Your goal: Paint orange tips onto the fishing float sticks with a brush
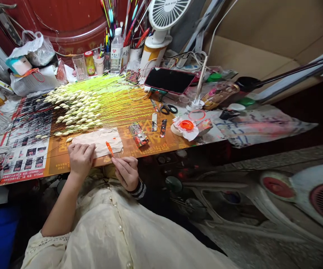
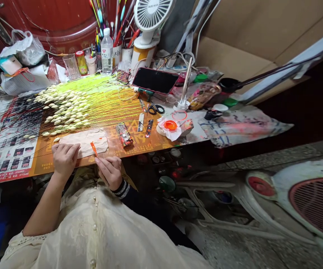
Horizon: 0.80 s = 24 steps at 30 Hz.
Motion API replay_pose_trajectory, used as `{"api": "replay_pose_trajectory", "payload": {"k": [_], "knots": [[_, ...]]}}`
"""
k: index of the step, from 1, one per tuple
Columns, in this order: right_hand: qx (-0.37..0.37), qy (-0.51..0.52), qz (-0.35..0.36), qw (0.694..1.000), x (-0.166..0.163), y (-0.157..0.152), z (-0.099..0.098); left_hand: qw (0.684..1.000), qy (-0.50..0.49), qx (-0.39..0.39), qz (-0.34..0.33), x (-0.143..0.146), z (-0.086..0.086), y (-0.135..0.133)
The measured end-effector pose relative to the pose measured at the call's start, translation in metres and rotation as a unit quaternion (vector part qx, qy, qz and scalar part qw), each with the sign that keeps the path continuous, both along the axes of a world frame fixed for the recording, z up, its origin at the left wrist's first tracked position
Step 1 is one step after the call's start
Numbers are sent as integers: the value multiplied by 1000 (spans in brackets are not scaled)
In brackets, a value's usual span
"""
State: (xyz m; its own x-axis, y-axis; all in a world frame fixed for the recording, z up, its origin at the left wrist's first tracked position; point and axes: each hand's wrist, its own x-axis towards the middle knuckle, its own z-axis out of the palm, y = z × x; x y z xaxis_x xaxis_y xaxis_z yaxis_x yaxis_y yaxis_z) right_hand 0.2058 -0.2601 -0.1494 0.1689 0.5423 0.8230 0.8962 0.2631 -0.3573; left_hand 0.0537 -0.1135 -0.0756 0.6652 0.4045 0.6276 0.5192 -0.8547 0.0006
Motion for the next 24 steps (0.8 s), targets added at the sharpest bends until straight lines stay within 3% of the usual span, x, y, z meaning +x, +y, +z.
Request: {"api": "replay_pose_trajectory", "payload": {"k": [24], "knots": [[20, 5, 37, 999, -5, 0, 2, 1000, -7, 13, -2, 0, 0, -1]]}}
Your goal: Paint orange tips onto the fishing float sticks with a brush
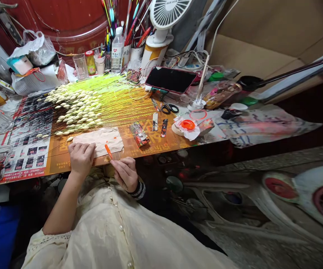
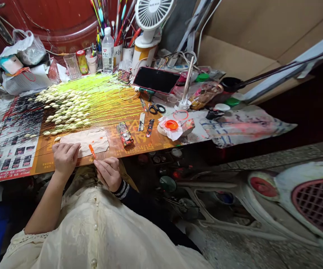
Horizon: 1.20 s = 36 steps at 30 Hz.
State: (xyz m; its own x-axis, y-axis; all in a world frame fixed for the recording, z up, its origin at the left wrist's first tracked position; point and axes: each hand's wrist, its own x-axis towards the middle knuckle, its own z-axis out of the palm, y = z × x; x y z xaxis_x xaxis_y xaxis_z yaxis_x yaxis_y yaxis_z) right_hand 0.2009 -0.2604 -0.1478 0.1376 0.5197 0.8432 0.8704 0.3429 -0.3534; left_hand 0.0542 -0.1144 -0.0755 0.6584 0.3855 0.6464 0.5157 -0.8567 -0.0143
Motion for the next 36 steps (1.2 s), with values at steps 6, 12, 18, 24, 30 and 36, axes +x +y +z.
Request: {"api": "replay_pose_trajectory", "payload": {"k": [6, 12, 18, 24, 30, 36], "knots": [[-8, -5, 7, 1000, -9, 5, 2, 1000, 6, -7, 12, -1, -1, -2], [-20, -9, -1, 1000, -12, 6, 1, 1000, 12, -19, 16, -2, -1, -2], [-33, -14, -18, 999, -12, 6, -2, 1000, 8, -22, 16, -2, -3, -2], [-32, -14, -16, 999, -11, 4, 1, 999, 10, -41, 17, -3, -3, -2], [-28, -5, -8, 1000, -10, 3, 1, 998, 11, -54, 19, -3, -3, -2], [-8, -6, 14, 1000, -7, 2, -3, 998, 7, -56, 28, -6, 0, -3]]}}
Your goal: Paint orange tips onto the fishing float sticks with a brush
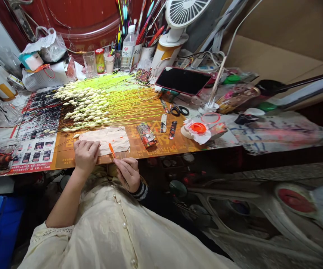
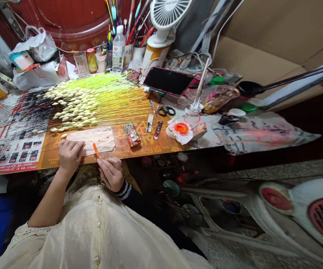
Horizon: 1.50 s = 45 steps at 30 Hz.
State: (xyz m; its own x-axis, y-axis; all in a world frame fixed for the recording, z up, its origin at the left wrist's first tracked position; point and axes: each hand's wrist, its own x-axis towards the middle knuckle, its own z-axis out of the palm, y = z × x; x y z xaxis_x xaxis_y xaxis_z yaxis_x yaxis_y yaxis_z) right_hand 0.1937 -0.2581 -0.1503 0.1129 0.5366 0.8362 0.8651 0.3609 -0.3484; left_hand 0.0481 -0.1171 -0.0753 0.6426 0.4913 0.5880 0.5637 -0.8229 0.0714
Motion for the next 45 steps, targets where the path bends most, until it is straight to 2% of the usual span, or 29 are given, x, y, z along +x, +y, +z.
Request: {"api": "replay_pose_trajectory", "payload": {"k": [11, 36, 45], "knots": [[-8, -20, 23, 1000, -12, 6, 5, 1000, -15, 11, 15, -17, -2, 1], [-39, -22, -1, 999, -19, 10, -2, 999, -25, -7, 20, -17, -3, 1], [-25, -22, 0, 999, -19, 10, 4, 999, -27, 4, 20, -16, -2, 1]]}}
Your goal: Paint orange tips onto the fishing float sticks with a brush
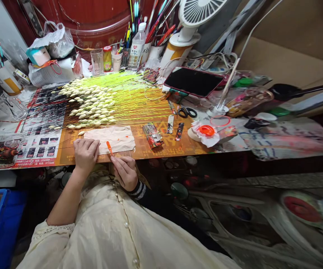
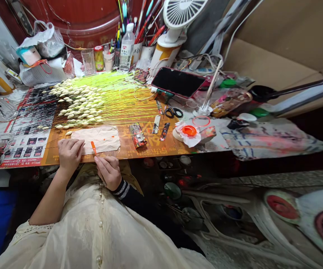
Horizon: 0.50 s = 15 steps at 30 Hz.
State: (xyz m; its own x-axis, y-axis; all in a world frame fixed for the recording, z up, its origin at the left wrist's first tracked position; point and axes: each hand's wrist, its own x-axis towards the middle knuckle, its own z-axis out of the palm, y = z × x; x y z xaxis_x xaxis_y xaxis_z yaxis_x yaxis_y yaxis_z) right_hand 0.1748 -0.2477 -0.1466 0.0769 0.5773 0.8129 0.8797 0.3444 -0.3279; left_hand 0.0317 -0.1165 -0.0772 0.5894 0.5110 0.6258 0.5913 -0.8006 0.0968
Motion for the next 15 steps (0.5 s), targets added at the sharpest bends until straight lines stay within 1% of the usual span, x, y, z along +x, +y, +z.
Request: {"api": "replay_pose_trajectory", "payload": {"k": [6, 15], "knots": [[16, 7, 12, 1000, 2, 0, -3, 1000, -1, 0, 8, -2, 0, 0], [33, -8, 30, 999, -2, 2, -1, 999, -8, 30, 20, -13, -2, 1]]}}
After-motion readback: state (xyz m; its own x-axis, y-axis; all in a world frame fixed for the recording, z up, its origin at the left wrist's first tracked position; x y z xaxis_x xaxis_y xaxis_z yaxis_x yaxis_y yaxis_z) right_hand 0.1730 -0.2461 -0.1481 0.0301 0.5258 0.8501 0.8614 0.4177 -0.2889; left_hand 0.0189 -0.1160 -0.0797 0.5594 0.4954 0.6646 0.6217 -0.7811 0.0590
